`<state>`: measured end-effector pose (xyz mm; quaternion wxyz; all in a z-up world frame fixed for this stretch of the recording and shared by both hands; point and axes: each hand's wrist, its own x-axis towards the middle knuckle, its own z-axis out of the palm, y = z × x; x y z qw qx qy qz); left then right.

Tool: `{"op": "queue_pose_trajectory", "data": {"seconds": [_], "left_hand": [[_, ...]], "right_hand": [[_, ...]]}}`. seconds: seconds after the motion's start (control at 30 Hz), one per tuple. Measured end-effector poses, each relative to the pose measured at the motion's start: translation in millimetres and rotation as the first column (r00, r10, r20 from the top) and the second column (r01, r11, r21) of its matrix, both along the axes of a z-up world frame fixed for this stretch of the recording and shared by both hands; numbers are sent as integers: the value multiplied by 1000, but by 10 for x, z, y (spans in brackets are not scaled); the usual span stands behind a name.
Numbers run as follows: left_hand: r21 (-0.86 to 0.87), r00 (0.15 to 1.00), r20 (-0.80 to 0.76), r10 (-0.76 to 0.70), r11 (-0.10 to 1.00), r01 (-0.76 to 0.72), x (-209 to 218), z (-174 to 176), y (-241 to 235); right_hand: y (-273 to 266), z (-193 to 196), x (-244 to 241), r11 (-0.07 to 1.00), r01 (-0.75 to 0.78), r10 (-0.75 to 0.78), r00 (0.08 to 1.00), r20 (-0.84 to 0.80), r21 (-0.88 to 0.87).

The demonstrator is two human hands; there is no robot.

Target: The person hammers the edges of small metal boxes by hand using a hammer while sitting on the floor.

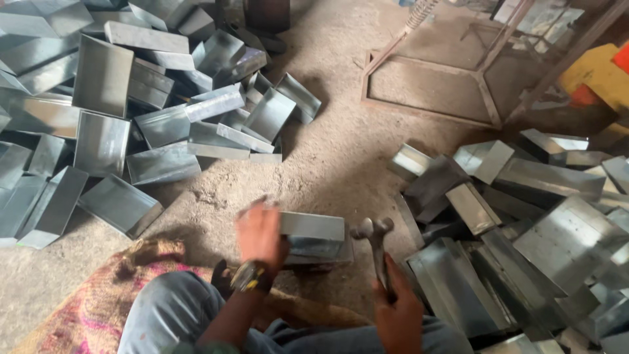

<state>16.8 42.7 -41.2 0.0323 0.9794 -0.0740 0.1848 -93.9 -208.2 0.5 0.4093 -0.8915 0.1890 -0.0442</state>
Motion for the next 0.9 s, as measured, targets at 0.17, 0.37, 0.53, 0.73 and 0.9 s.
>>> {"op": "queue_pose_trajectory", "data": {"seconds": [0.17, 0.37, 0.53, 0.73, 0.9], "left_hand": [[-605, 943, -283, 176, 731, -318, 192, -721, 452], [-361, 982, -186, 31, 927, -98, 306, 246, 253], [25, 958, -270, -96, 994, 107, 160, 978, -233], [-69, 934, -341, -109, 993, 91, 109, 1084, -248], [-61, 937, -327, -122, 992, 108, 148, 1051, -249]], "right_hand": [[-244, -289, 67, 966, 185, -177, 982, -60, 178], [-447, -466, 130, 942, 181, -202, 978, 47, 283], [-221, 295, -63, 983, 39, -89, 957, 276, 179], [114, 1407, -348, 982, -38, -95, 749, 656, 185], [317, 1197, 129, 993, -102, 22, 644, 765, 58]]}}
